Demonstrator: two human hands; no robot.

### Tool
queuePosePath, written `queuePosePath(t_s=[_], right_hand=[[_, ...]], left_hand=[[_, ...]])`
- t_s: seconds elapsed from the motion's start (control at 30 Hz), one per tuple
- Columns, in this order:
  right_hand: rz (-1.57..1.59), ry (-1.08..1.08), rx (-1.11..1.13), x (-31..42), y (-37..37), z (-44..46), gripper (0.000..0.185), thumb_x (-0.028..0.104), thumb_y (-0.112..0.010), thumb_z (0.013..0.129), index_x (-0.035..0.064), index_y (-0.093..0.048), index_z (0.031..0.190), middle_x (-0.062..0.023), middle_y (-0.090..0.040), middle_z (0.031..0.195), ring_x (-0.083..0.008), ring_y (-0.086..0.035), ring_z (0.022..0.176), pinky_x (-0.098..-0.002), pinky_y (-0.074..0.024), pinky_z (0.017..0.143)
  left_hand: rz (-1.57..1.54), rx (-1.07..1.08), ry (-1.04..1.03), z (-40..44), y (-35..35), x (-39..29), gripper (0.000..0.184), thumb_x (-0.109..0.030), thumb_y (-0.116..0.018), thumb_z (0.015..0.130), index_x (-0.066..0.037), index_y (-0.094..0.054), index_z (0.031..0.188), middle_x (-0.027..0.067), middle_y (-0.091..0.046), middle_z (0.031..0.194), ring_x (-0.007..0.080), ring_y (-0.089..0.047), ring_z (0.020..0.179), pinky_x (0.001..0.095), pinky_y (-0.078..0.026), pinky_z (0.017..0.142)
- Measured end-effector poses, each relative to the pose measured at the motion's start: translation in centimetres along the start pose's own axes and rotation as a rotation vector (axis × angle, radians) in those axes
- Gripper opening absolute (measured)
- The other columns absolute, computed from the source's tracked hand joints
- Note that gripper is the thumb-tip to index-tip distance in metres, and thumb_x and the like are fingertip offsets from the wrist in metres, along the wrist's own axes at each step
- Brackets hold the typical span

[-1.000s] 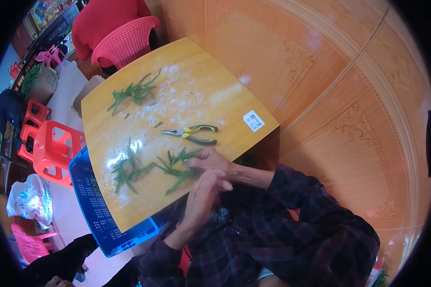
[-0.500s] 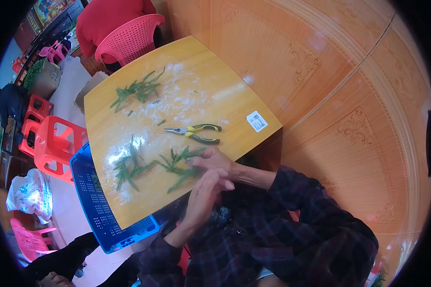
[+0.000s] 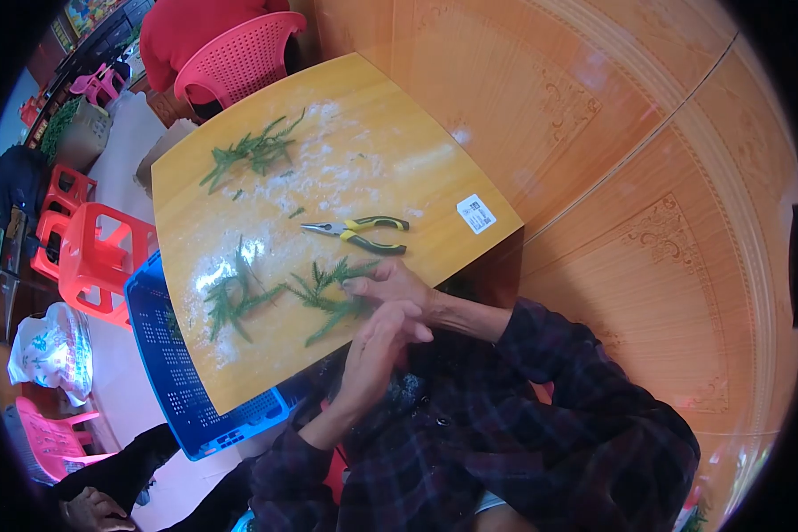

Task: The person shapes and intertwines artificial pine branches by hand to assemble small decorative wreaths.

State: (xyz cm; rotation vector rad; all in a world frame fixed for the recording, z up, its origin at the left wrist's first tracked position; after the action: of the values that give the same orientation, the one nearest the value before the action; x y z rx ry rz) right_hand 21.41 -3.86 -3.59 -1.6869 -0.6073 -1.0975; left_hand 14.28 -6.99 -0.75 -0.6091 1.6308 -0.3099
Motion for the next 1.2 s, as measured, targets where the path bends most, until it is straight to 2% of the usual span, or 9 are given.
queuePosePath(t_s=[0.33, 0.5, 0.63, 0.83, 0.93, 1.0, 1.07, 1.13, 1.2], right_hand=[[-0.074, 0.009, -0.038, -0.6, 0.7, 0.2, 0.022, 0.019, -0.062, 0.086, 0.0025, -0.065, 0.100, 0.0074, -0.057, 0.075, 0.0015, -0.043, 0.063, -0.0164, -0.0342, 0.050], [-0.076, 0.013, -0.073, -0.2, 0.5, 0.1, 0.017, 0.020, -0.062, 0.086, 0.0045, -0.066, 0.083, 0.0088, -0.051, 0.064, 0.0010, -0.038, 0.055, -0.0178, -0.0294, 0.045], [-0.104, 0.022, -0.078, -0.8, 1.0, 0.3, 0.024, 0.024, -0.063, 0.085, 0.0069, -0.062, 0.068, 0.0095, -0.045, 0.057, 0.0005, -0.034, 0.051, -0.0198, -0.0260, 0.042], [-0.098, 0.017, -0.066, -1.1, 1.3, 0.4, 0.025, 0.027, -0.065, 0.084, 0.0070, -0.063, 0.069, 0.0093, -0.045, 0.056, 0.0003, -0.034, 0.050, -0.0197, -0.0252, 0.041], [-0.074, -0.118, -0.030, -1.7, 1.3, 0.0, 0.018, 0.015, -0.062, 0.086, 0.0017, -0.064, 0.098, 0.0004, -0.062, 0.089, -0.0051, -0.054, 0.080, -0.0207, -0.0439, 0.071], [-0.088, -0.008, -0.034, -1.5, 1.3, 0.6, 0.018, 0.022, -0.063, 0.085, 0.0047, -0.065, 0.082, 0.0056, -0.053, 0.068, -0.0018, -0.043, 0.060, -0.0200, -0.0326, 0.051], [-0.009, 0.030, -0.053, -1.6, 1.3, 0.6, 0.021, 0.025, -0.063, 0.085, 0.0058, -0.066, 0.076, 0.0077, -0.050, 0.059, -0.0002, -0.037, 0.050, -0.0195, -0.0272, 0.041], [0.163, -0.005, -0.081, -0.7, 0.3, 0.2, 0.020, 0.024, -0.062, 0.086, 0.0051, -0.067, 0.081, 0.0066, -0.052, 0.061, -0.0004, -0.037, 0.049, -0.0193, -0.0278, 0.040], [0.243, -0.125, 0.008, -1.3, 0.3, 0.0, 0.016, 0.017, -0.061, 0.086, 0.0028, -0.065, 0.091, 0.0000, -0.060, 0.079, -0.0046, -0.049, 0.063, -0.0205, -0.0391, 0.056]], left_hand=[[0.004, 0.008, 0.010, -0.1, 0.1, 0.0, 0.031, -0.026, -0.037, 0.096, 0.000, -0.049, 0.107, 0.0112, -0.060, 0.086, 0.0159, -0.057, 0.085, 0.0277, -0.044, 0.077], [0.011, -0.004, 0.016, -0.1, 0.2, 0.0, 0.030, -0.025, -0.037, 0.096, 0.000, -0.049, 0.108, 0.0107, -0.060, 0.086, 0.0146, -0.057, 0.084, 0.0266, -0.043, 0.077], [0.008, -0.004, 0.015, -0.2, 0.1, -0.1, 0.030, -0.024, -0.037, 0.096, 0.000, -0.049, 0.109, 0.0102, -0.060, 0.086, 0.0142, -0.057, 0.084, 0.0264, -0.042, 0.080], [0.030, 0.009, 0.008, -0.1, 0.2, 0.1, 0.027, -0.021, -0.039, 0.095, 0.000, -0.049, 0.109, 0.0097, -0.060, 0.086, 0.0139, -0.057, 0.085, 0.0268, -0.042, 0.082], [0.065, 0.015, 0.027, -0.3, 0.1, 0.2, 0.026, -0.021, -0.039, 0.095, 0.000, -0.050, 0.108, 0.0097, -0.060, 0.087, 0.0137, -0.057, 0.085, 0.0269, -0.043, 0.081], [0.083, 0.011, 0.031, -0.5, -0.2, -0.3, 0.025, -0.020, -0.040, 0.095, 0.000, -0.052, 0.105, 0.0097, -0.060, 0.087, 0.0138, -0.057, 0.084, 0.0271, -0.043, 0.080], [0.092, 0.001, 0.021, -0.8, -0.6, -1.3, 0.025, -0.020, -0.041, 0.094, 0.000, -0.053, 0.102, 0.0096, -0.060, 0.086, 0.0140, -0.057, 0.083, 0.0275, -0.044, 0.078], [0.131, -0.065, -0.003, -1.3, 0.0, -2.9, 0.023, -0.017, -0.042, 0.093, 0.001, -0.055, 0.098, 0.0093, -0.060, 0.085, 0.0142, -0.057, 0.082, 0.0278, -0.044, 0.077], [0.162, -0.157, -0.078, -2.5, 0.4, -6.2, 0.020, -0.014, -0.043, 0.091, 0.002, -0.056, 0.094, 0.0090, -0.060, 0.083, 0.0144, -0.057, 0.081, 0.0279, -0.044, 0.077]])
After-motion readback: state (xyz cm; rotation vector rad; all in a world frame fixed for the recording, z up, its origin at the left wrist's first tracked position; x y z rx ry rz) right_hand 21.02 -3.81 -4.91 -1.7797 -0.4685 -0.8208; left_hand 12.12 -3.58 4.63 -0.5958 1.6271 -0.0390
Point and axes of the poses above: each hand's wrist, its own z-axis towards the middle knuckle, its own y-axis out of the back of the hand, x = y × z, the point moved 9 cm from there along z, towards the middle knuckle
